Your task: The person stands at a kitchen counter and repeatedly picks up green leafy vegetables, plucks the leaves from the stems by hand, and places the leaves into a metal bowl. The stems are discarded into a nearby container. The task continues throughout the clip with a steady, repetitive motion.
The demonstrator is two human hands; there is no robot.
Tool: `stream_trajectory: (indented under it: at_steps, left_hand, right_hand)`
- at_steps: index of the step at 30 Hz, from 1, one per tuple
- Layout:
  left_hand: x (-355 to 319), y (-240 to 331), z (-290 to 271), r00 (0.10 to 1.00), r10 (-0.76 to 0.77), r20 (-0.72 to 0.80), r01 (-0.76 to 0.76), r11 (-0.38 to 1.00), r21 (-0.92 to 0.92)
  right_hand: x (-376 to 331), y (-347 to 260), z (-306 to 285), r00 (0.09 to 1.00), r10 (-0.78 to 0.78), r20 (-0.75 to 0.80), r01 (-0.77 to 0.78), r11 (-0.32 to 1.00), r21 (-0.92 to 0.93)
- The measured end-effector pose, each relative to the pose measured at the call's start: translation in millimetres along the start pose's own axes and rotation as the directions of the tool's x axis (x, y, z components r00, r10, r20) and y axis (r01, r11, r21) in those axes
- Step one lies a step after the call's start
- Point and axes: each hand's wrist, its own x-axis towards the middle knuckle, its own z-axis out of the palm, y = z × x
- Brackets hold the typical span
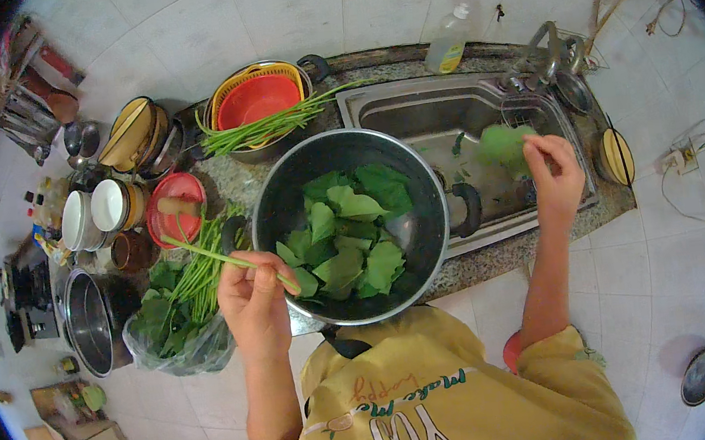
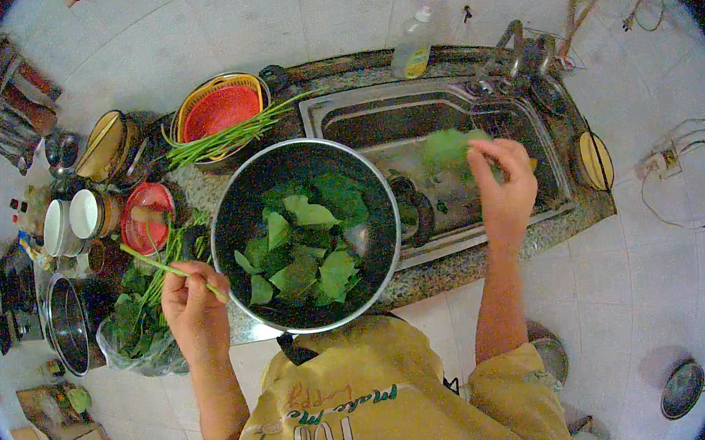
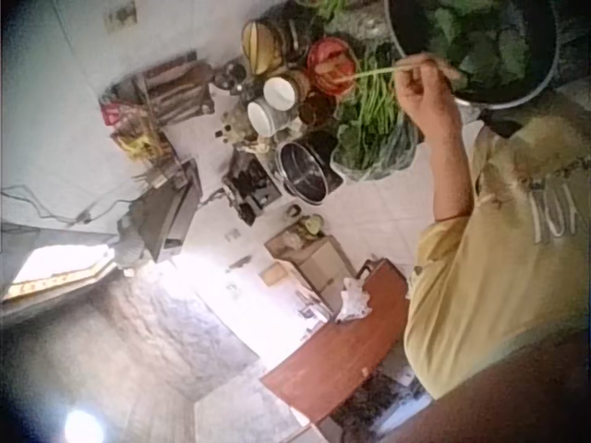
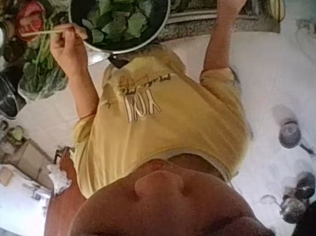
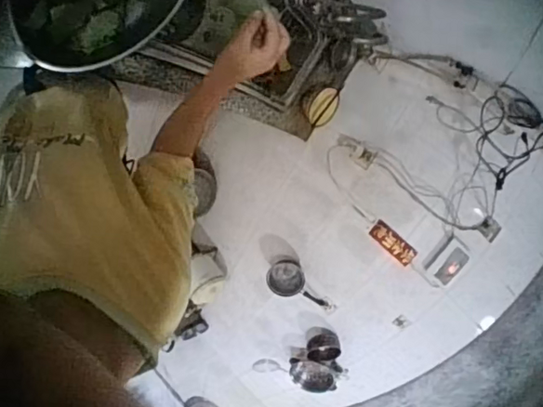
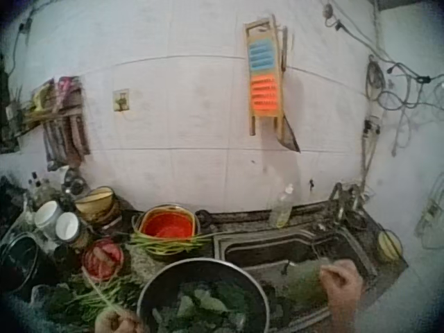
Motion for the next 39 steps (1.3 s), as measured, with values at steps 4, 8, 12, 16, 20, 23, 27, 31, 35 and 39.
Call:
stream_trajectory:
  at_steps: [4,8,12,16,20,23,27,31,35,39]
  left_hand:
    - [-3.4,-8.8,7.4,0.997,-0.079,0.009,0.078,0.995,0.057]
    - [-2.6,-10.2,12.6,0.969,-0.227,0.095,0.188,0.933,0.307]
    - [-7.1,-17.2,28.7,0.922,-0.359,0.145,0.266,0.859,0.437]
    - [-12.0,-23.5,32.1,0.904,-0.349,0.248,0.162,0.814,0.558]
    - [-12.0,-16.6,32.1,0.914,-0.292,0.283,0.04,0.757,0.653]
    - [-14.7,-12.7,28.8,0.916,-0.336,0.219,0.157,0.804,0.574]
    - [-20.2,-15.8,16.3,0.9,-0.375,0.222,0.274,0.884,0.379]
    - [-23.9,-22.1,5.4,0.905,-0.326,0.274,0.212,0.903,0.374]
    - [-21.7,-15.8,7.6,0.904,-0.373,0.207,0.291,0.894,0.341]
    - [-19.8,-14.5,9.2,0.908,-0.35,0.23,0.267,0.907,0.325]
  right_hand:
    - [10.6,29.8,12.8,1.0,0.019,0.016,-0.018,0.999,-0.047]
    - [0.3,-2.9,33.1,1.0,0.009,0.02,-0.011,0.994,0.107]
    - [-25.6,-48.8,65.4,0.863,0.02,0.505,-0.242,0.894,0.377]
    - [-42.1,-77.8,95.3,0.62,-0.12,0.775,-0.322,0.862,0.391]
    - [-47.7,-93.8,106.7,0.507,-0.036,0.861,-0.611,0.689,0.389]
    - [-49.7,-93.3,113.5,0.547,0.013,0.837,-0.646,0.643,0.412]
    - [-47.8,-87.4,120.9,0.579,0.016,0.815,-0.742,0.426,0.518]
    - [-45.4,-84.4,123.9,0.601,0.015,0.799,-0.759,0.322,0.565]
    - [-42.9,-85.6,123.7,0.601,-0.01,0.799,-0.753,0.326,0.571]
    - [-43.9,-88.1,123.0,0.61,-0.012,0.792,-0.734,0.369,0.571]
